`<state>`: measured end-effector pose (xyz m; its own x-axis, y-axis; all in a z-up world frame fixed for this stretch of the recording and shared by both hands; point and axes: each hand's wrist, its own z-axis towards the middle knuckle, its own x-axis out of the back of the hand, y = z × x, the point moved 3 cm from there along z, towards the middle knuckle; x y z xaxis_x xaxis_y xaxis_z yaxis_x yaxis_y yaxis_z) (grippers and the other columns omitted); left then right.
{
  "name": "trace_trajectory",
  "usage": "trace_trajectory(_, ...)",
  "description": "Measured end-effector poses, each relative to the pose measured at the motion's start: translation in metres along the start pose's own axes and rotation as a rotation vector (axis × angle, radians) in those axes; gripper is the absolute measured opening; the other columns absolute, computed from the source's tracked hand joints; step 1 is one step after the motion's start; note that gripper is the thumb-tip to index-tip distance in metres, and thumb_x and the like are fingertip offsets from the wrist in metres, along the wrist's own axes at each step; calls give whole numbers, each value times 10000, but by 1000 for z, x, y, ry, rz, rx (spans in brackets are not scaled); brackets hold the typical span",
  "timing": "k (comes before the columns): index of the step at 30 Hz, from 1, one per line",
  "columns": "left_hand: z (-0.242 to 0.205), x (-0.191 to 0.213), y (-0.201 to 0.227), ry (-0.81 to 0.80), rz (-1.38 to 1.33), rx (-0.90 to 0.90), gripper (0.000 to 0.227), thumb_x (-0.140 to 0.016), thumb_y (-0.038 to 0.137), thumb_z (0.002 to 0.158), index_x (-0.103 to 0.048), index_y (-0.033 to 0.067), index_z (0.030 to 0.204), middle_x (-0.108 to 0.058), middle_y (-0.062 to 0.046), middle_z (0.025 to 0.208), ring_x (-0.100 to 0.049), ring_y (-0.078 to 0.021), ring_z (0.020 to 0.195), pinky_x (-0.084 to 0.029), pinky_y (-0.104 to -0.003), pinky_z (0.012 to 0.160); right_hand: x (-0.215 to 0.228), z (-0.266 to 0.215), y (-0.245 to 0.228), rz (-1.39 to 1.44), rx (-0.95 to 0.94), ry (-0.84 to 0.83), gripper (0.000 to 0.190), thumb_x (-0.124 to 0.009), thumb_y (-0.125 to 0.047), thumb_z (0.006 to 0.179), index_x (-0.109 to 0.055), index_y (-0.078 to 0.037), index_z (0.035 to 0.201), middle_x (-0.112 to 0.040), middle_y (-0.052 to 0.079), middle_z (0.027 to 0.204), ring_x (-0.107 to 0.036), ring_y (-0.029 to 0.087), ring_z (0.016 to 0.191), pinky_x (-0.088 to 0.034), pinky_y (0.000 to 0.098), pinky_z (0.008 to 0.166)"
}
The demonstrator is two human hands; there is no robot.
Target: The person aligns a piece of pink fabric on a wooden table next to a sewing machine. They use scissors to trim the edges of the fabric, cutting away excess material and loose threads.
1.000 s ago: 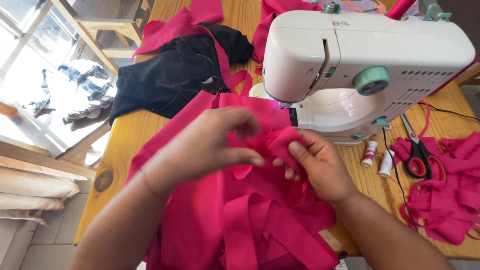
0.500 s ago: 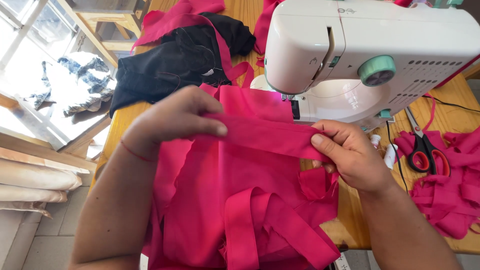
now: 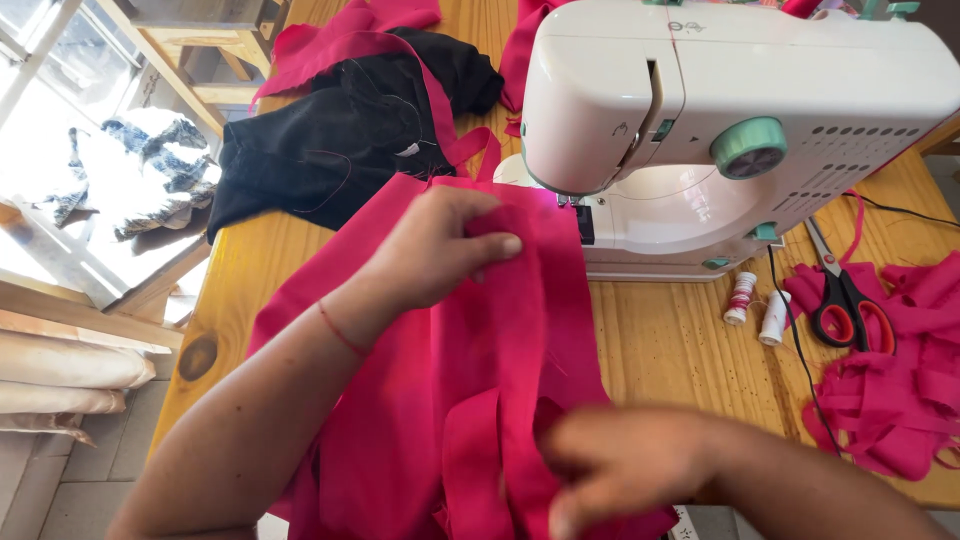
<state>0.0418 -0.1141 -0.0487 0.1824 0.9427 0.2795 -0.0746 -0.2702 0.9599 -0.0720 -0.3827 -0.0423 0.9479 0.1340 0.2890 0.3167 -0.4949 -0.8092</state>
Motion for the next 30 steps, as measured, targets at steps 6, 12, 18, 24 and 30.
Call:
trace_trajectory(6,29,-36,-18,-133,1,39,122,-980,137,951,-947,121,1067,-884,-77,854,-809,-171,613,-624,-258,472,72,14,93,565,197,1146,726,-968,-168,975,-606,-45,1591,-777,81,1396,-832,200,1277,-702,398,1087)
trace_trajectory(12,22,-49,-20,-165,-237,-15,173,-968,110,955,-923,53,1112,-829,-134,725,-623,-139,387,-509,-221,399,51,36,86,675,237,1097,77,-873,-56,1085,-897,13,1111,-883,75,813,-847,149,786,-687,294,709)
trace_trajectory(18,15,-25,-7,-182,-416,-1,318,-661,227,1199,-890,7,1195,-882,-162,863,-574,-93,358,-420,-197,397,51,25,31,582,226,1151,89,-877,-60,1092,-936,3,1070,-835,39,723,-763,87,755,-649,270,681)
trace_trajectory(24,20,-24,-14,-197,-425,-19,302,-715,230,1170,-893,-10,1220,-902,-165,915,-525,-59,341,-367,-166,386,50,28,50,540,198,1178,76,-908,-52,1066,-930,-3,1011,-810,27,687,-737,74,732,-620,254,655)
trace_trajectory(30,19,-30,-21,-209,-391,-29,250,-916,104,1026,-887,0,1251,-897,-87,900,-539,-35,369,-428,-155,372,52,26,55,466,120,1209,55,-928,-36,1028,-925,-17,976,-774,12,678,-726,101,723,-613,276,659)
